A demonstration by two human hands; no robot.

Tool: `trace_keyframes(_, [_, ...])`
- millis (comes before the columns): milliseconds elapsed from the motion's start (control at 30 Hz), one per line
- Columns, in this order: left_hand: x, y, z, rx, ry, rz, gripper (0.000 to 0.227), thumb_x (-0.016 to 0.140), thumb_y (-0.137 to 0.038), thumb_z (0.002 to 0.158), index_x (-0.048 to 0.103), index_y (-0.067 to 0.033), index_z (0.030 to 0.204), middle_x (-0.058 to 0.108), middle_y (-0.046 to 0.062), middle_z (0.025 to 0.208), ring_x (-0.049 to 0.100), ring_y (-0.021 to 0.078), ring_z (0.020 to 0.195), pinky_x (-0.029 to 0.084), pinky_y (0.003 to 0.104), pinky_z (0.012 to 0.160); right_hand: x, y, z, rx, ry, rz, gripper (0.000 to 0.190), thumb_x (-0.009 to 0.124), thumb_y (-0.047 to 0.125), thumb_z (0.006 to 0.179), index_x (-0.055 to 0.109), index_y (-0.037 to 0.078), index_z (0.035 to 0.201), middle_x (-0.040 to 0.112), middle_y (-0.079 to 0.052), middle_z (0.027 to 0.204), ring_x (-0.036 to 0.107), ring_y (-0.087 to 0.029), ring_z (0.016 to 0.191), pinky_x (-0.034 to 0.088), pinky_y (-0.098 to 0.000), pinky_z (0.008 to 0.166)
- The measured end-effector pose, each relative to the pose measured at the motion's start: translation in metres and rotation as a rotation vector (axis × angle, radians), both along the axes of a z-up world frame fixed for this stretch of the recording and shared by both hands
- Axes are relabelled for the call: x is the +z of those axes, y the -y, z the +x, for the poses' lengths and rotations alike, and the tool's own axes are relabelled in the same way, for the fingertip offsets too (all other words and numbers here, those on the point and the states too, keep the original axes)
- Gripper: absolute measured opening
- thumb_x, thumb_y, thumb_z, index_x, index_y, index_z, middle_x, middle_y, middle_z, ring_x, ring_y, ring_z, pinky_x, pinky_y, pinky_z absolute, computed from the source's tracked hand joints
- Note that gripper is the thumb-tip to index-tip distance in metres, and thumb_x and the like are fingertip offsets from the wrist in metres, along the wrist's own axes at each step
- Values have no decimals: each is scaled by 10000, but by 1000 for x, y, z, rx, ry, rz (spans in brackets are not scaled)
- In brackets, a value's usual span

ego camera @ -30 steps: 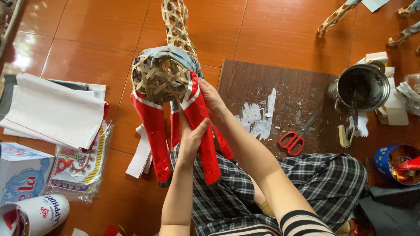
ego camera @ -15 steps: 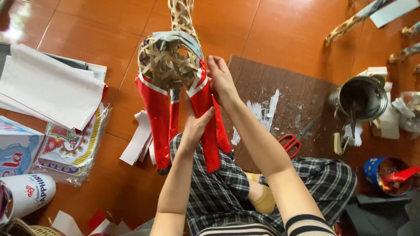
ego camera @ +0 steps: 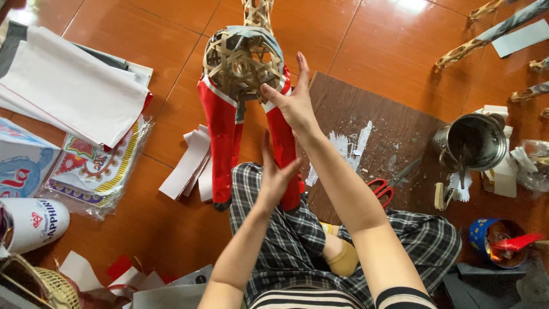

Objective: Applying decorative red and white paper strips and glue to a paper-mache giraffe model.

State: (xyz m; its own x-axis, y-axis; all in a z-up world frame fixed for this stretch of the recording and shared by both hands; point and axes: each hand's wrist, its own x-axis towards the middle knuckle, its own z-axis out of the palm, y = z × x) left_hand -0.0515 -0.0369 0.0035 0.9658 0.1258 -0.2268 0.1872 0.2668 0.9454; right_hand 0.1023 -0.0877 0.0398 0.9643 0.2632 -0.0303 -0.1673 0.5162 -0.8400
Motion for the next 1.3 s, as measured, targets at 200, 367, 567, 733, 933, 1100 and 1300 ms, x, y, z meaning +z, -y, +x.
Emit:
trace_keyframes(200, [-28, 7, -54, 21, 14, -88, 987, 747, -138, 893, 111, -140, 1647, 573, 136, 1301, 672, 199, 905, 598, 354, 757, -7, 4, 3, 3, -108, -10, 1137, 881, 53, 748, 153, 196, 1610, 569, -245, 1430, 629, -324, 1227, 564, -469, 999])
trace_keyframes(367, [-44, -6, -68, -24, 52, -166, 937, 745, -225, 932, 151, -110, 1648, 522, 137, 1454, 611, 201, 1231, 502, 399, 1049, -2, 3, 6, 45, -97, -115, 1214, 954, 202, 680, 180, 186, 1616, 425, -214, 1595, 508, -334, 1407, 445, -483, 1143])
trace_keyframes(567, [-142, -91, -71, 24, -213, -620, 781, 626, -497, 965, 353, -102, 1581, 638, 203, 1294, 644, 290, 1162, 506, 449, 1051, -13, 19, 15, 197, -100, -309, 1147, 737, 579, 758, 80, 242, 1636, 316, -179, 1613, 386, -325, 1444, 435, -513, 1099])
trace_keyframes(733, [-68, -142, -78, 162, -131, -706, 851, 600, -569, 916, 363, -44, 1543, 657, 228, 1300, 686, 322, 1108, 558, 466, 973, -38, 37, -29, 175, -97, 36, 1052, 634, 691, 928, 96, 195, 1684, 331, -166, 1682, 442, -313, 1463, 422, -503, 1174])
trace_keyframes(933, [-11, -144, -67, -86, -23, -301, 961, 725, -340, 822, 227, -149, 1621, 665, 191, 1141, 702, 247, 872, 601, 388, 754, -29, 58, -132, 245, -160, -177, 1027, 768, 321, 791, 179, 221, 1627, 567, -114, 1354, 638, -262, 1143, 575, -473, 897])
trace_keyframes(1100, [-8, -139, -70, -58, -83, -108, 1037, 803, -75, 753, 266, -110, 1639, 631, 129, 1000, 659, 188, 738, 577, 320, 673, -16, 56, -152, 218, -171, -317, 1093, 829, -19, 671, 257, 183, 1581, 546, -23, 1303, 602, -173, 1061, 556, -381, 874])
trace_keyframes(1300, [3, -137, -67, -42, -91, 27, 1050, 822, -84, 729, 269, -95, 1621, 640, 97, 1093, 662, 163, 757, 591, 314, 674, -31, 62, -143, 227, -59, -448, 1129, 851, -1, 689, 245, 181, 1624, 550, -72, 1168, 590, -160, 971, 538, -341, 869])
